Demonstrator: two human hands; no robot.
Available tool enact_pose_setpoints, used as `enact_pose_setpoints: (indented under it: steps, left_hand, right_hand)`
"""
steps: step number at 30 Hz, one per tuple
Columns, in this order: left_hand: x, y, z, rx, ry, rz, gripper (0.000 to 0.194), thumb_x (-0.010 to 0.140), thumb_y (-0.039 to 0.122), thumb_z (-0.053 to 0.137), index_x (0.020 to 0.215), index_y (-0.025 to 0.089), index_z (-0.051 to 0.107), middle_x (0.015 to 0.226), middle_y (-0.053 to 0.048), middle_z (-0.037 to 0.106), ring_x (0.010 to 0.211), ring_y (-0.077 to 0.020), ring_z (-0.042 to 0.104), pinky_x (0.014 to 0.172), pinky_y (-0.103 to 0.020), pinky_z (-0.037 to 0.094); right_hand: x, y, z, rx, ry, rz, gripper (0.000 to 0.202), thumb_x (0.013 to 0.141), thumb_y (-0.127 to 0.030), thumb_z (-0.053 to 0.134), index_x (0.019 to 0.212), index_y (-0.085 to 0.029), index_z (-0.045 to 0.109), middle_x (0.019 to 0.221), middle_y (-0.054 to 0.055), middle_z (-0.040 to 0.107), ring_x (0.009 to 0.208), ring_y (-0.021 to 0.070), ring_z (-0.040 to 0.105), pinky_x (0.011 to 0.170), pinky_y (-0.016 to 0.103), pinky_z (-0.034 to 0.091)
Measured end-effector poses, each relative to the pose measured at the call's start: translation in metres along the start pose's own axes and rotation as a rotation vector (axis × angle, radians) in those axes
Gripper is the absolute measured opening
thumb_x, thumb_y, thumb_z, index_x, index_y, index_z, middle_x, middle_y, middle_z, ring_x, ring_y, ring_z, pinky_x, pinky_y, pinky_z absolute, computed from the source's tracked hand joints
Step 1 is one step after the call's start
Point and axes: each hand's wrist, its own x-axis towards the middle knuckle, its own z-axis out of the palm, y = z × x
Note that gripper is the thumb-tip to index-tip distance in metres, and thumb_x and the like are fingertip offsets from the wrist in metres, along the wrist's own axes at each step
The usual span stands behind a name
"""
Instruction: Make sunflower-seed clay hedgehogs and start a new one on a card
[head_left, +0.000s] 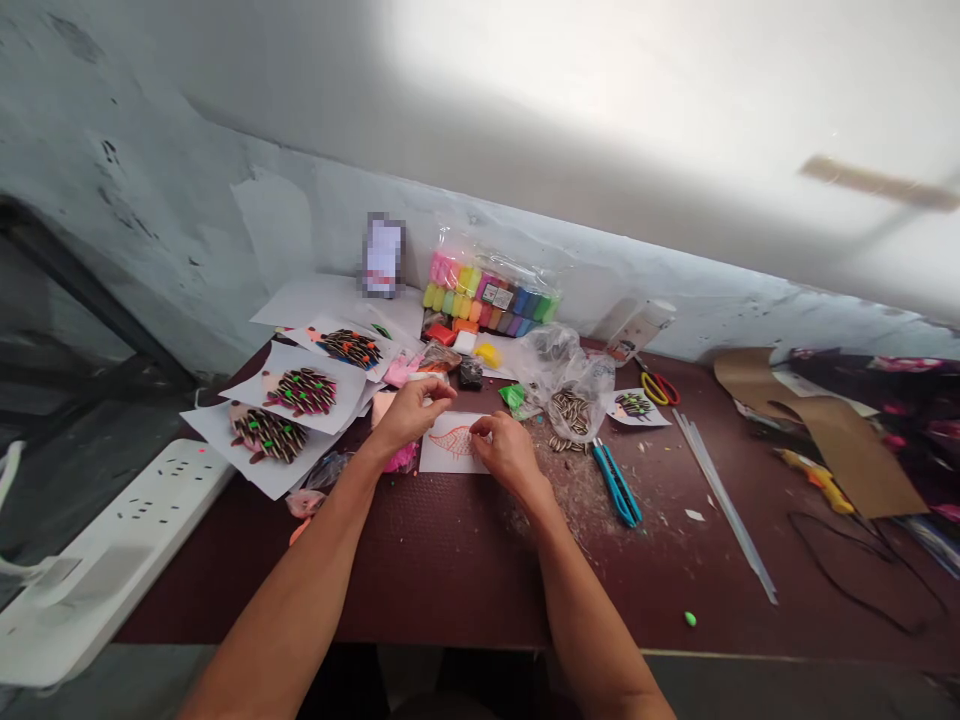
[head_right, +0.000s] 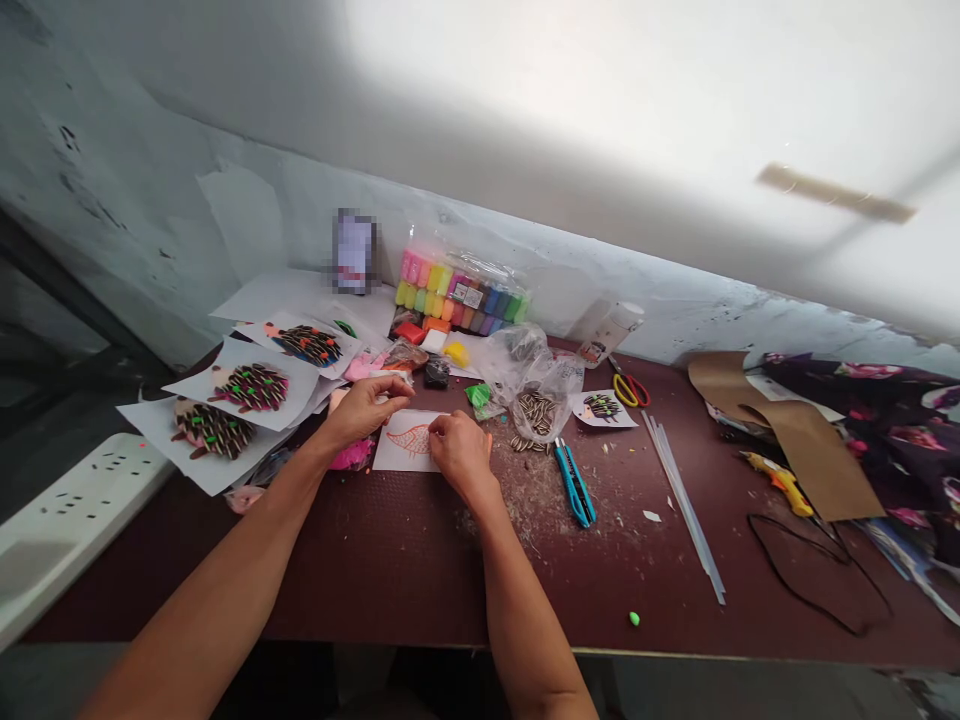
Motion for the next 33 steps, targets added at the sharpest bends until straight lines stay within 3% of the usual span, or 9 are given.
enact_pose_setpoints:
  steps: [8,12,17,23,27,29,31,33]
  left_hand:
    - [-0.003,0.005,0.003,0.014,-0.097,-0.066,0.026,0.072,0.037,0.064,0.084,0.015,0.070,0.078,-0.002,0.067,0.060,-0.0128,0.055,0.052,-0.023,0.044]
    - [-0.004,0.007,0.002,-0.075,-0.143,-0.050,0.027,0.067,0.033,0.067,0.087,0.016,0.070,0.085,-0.004,0.069,0.065,-0.0130,0.060,0.057,-0.024,0.048]
    - [-0.002,0.001,0.003,-0.254,-0.167,-0.134,0.019,0.069,0.029,0.064,0.084,0.016,0.065,0.081,-0.003,0.068,0.064,-0.0124,0.065,0.061,-0.026,0.054]
    - [-0.002,0.007,-0.001,-0.237,-0.033,-0.129,0.024,0.073,0.033,0.070,0.088,0.015,0.067,0.070,0.000,0.064,0.051,-0.0086,0.055,0.047,-0.019,0.040]
    - [-0.001,0.012,-0.013,-0.353,0.086,-0.105,0.031,0.078,0.045,0.071,0.083,0.015,0.065,0.048,0.009,0.044,0.038,-0.0049,0.034,0.040,-0.018,0.025]
    - [-0.002,0.015,-0.017,-0.455,0.120,-0.094,0.033,0.078,0.046,0.071,0.085,0.015,0.064,0.046,0.010,0.040,0.038,-0.0044,0.030,0.040,-0.018,0.023]
    - [-0.003,0.017,-0.015,-0.515,0.119,-0.085,0.032,0.078,0.043,0.072,0.091,0.015,0.065,0.056,0.005,0.054,0.043,-0.0053,0.042,0.043,-0.017,0.031]
    - [-0.005,0.018,-0.008,-0.531,0.025,-0.105,0.034,0.079,0.038,0.070,0.104,0.014,0.065,0.085,-0.005,0.071,0.062,-0.0110,0.062,0.056,-0.021,0.046]
  right_hand:
    - [0.002,0.003,-0.001,0.003,-0.012,-0.012,0.018,0.087,-0.016,0.061,0.096,-0.023,0.075,0.095,0.004,0.072,0.086,0.0166,0.063,0.074,0.025,0.040]
    - [0.003,0.006,0.000,0.046,0.058,-0.009,0.014,0.084,-0.016,0.064,0.093,-0.023,0.072,0.091,0.003,0.072,0.085,0.0178,0.063,0.072,0.025,0.040]
    - [0.003,0.011,0.000,0.048,0.067,-0.080,0.016,0.087,-0.019,0.060,0.087,-0.023,0.076,0.090,0.006,0.071,0.084,0.0194,0.063,0.071,0.027,0.041]
    - [0.005,0.012,-0.002,0.117,0.125,-0.030,0.014,0.086,-0.018,0.060,0.091,-0.021,0.072,0.087,0.004,0.073,0.079,0.0179,0.064,0.069,0.026,0.039]
    - [0.006,0.011,-0.002,0.145,0.192,0.020,0.009,0.087,-0.022,0.061,0.084,-0.020,0.068,0.082,0.003,0.072,0.072,0.0165,0.062,0.065,0.026,0.037]
    - [0.006,0.012,-0.001,0.175,0.212,0.014,0.011,0.088,-0.024,0.060,0.082,-0.020,0.068,0.079,0.003,0.071,0.069,0.0158,0.060,0.064,0.025,0.036]
    - [0.006,0.011,0.001,0.242,0.222,-0.021,0.013,0.090,-0.025,0.059,0.083,-0.019,0.068,0.077,0.002,0.069,0.066,0.0150,0.059,0.064,0.025,0.038]
    - [0.006,0.009,0.003,0.336,0.247,-0.093,0.013,0.090,-0.028,0.060,0.090,-0.019,0.070,0.081,0.003,0.070,0.066,0.0143,0.058,0.066,0.025,0.042]
